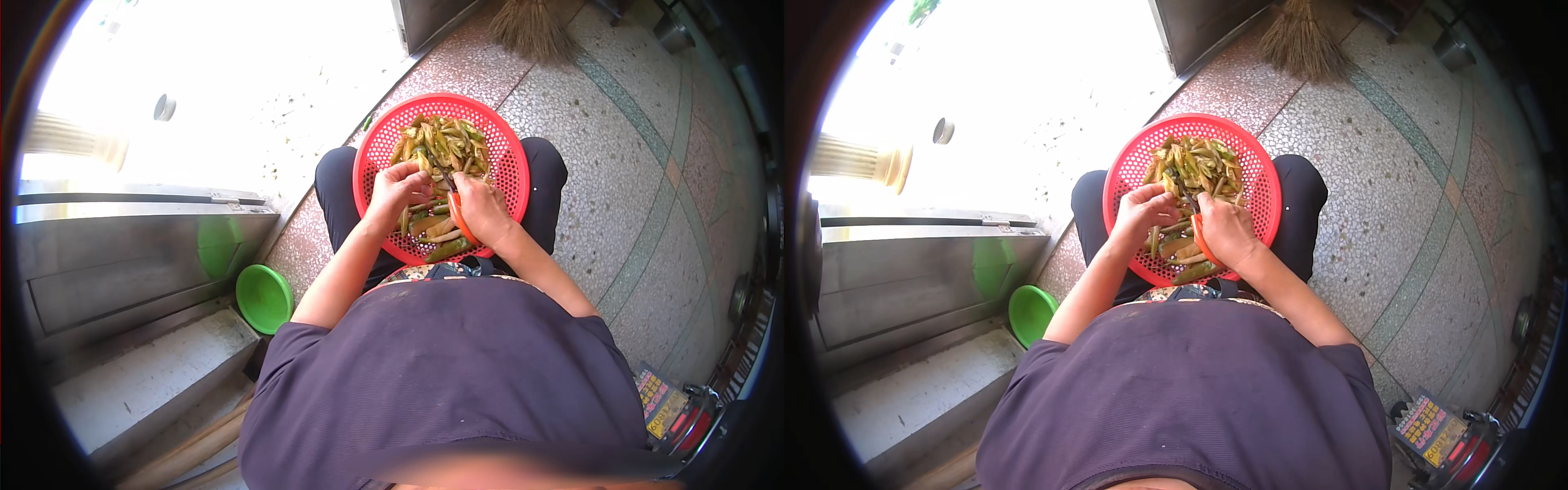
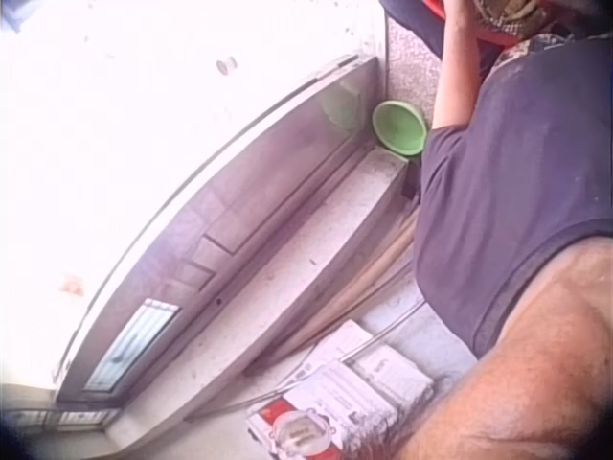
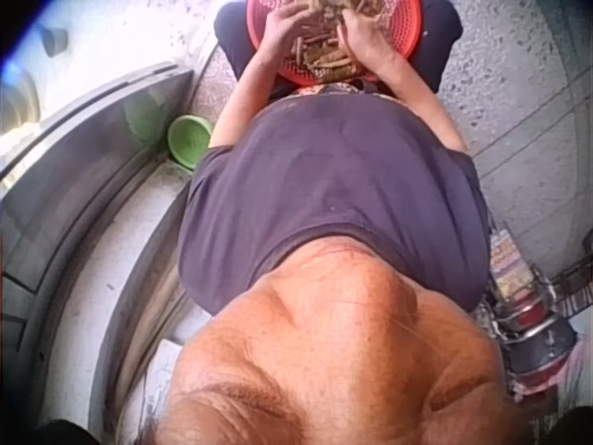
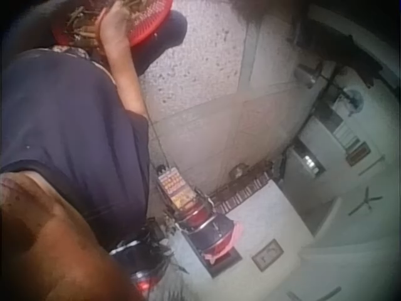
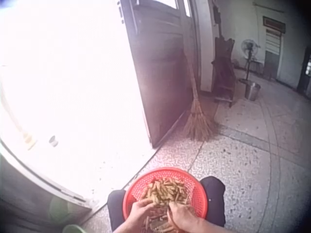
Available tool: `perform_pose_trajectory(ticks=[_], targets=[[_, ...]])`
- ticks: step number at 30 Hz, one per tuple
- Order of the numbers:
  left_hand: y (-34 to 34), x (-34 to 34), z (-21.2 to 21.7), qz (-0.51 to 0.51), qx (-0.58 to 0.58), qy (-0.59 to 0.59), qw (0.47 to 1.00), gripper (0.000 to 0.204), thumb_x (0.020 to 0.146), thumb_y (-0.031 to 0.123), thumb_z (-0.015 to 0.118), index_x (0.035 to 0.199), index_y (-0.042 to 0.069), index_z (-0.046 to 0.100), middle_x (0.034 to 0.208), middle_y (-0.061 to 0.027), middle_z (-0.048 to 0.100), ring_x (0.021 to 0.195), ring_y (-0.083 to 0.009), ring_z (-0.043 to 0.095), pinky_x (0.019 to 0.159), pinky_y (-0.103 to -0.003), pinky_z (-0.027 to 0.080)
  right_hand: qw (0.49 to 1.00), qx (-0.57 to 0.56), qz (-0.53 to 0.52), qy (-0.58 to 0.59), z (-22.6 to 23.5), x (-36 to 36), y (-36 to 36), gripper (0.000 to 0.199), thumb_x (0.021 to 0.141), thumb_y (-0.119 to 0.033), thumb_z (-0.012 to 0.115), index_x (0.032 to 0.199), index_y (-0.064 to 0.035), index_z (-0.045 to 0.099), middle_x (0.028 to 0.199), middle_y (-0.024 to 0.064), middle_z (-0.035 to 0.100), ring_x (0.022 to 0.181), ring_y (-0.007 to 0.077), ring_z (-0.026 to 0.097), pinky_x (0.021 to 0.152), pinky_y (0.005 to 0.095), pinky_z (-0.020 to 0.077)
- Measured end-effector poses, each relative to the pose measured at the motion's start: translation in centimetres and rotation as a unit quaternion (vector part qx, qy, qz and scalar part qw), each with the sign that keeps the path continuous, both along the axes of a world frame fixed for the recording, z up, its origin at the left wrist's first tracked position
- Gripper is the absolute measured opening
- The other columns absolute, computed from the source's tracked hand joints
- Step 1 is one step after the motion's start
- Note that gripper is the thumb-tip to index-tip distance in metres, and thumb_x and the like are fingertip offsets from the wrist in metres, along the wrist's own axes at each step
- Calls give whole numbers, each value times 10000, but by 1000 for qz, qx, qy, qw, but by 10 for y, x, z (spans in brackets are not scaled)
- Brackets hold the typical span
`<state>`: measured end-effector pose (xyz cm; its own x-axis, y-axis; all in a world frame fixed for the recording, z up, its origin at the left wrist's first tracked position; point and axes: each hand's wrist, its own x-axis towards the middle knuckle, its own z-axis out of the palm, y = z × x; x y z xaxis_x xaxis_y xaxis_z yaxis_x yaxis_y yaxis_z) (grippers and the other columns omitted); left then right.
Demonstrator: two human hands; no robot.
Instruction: Trimming the ends of green beans with scissors into a red basket.
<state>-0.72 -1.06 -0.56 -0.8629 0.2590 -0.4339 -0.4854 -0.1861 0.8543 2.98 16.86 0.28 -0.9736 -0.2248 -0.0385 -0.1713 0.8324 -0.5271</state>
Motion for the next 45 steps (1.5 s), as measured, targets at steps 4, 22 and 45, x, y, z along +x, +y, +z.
perform_pose_trajectory(ticks=[4, 22, 45], targets=[[-10, -8, -1, 6, 82, -34, 996, 182, 881, 70, 582, 1032, -30, 602, 856, -87, 644, 723, -155, 645, 657, -284, 566, 990, 105, 14, 92, 5, 4, 0, 235, 794, -181, 548, 986, -46, 552, 838, 141, 616, 818, 292, 621, 730, 436, 452], [4, -1, -3, -24, -62, 80, 995, 305, 895, 148, 583, 1145, -12, 511, 948, -92, 625, 793, -142, 635, 631, -258, 529, 993, 100, 20, 58, 2, 7, -8, 128, 824, -117, 470, 862, -27, 553, 682, 151, 642, 618, 297, 666, 553, 397, 530], [-8, -14, 13, -10, -182, 61, 981, 150, 865, 131, 603, 872, -19, 617, 632, -31, 599, 490, -90, 565, 448, -216, 455, 994, 102, 49, 7, 18, -3, -3, 158, 829, -121, 467, 907, -17, 557, 803, 191, 639, 789, 348, 648, 709, 457, 499]])
